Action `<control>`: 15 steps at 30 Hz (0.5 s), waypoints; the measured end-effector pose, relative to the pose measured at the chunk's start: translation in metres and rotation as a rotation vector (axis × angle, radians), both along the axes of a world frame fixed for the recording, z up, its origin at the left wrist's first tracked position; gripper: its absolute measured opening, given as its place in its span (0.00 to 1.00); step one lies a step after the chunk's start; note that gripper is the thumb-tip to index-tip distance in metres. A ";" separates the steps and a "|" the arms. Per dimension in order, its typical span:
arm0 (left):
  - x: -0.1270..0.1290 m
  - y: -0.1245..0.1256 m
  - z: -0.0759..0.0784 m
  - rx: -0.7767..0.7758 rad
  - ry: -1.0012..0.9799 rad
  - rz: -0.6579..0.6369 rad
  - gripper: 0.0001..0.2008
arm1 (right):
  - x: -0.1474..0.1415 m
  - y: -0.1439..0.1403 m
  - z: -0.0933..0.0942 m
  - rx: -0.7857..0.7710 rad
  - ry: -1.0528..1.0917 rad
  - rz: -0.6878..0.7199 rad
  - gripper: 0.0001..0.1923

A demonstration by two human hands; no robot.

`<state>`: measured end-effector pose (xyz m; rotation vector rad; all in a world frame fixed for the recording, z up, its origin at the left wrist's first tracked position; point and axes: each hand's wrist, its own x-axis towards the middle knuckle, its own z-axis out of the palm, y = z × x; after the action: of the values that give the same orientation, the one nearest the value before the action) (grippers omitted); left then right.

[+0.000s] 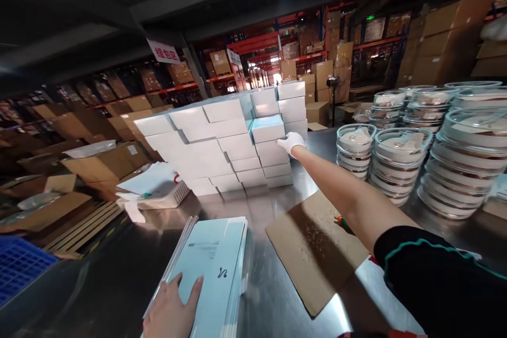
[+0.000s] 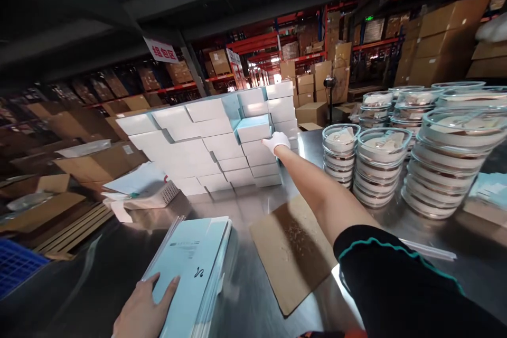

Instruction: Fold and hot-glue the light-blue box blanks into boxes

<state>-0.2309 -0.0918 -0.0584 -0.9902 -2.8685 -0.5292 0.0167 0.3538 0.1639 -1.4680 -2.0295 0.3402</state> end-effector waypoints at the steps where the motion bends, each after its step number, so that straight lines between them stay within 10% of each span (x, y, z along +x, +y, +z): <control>1: 0.001 0.001 0.001 0.003 -0.026 0.011 0.43 | -0.004 0.001 -0.001 0.006 -0.010 -0.004 0.21; 15: 0.001 0.002 0.007 0.006 -0.081 0.025 0.43 | 0.030 -0.028 0.013 0.118 0.036 -0.024 0.21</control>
<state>-0.2300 -0.0901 -0.0514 -0.9525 -2.9435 -0.5884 0.0464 0.3260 0.1767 -1.4030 -1.9670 0.2308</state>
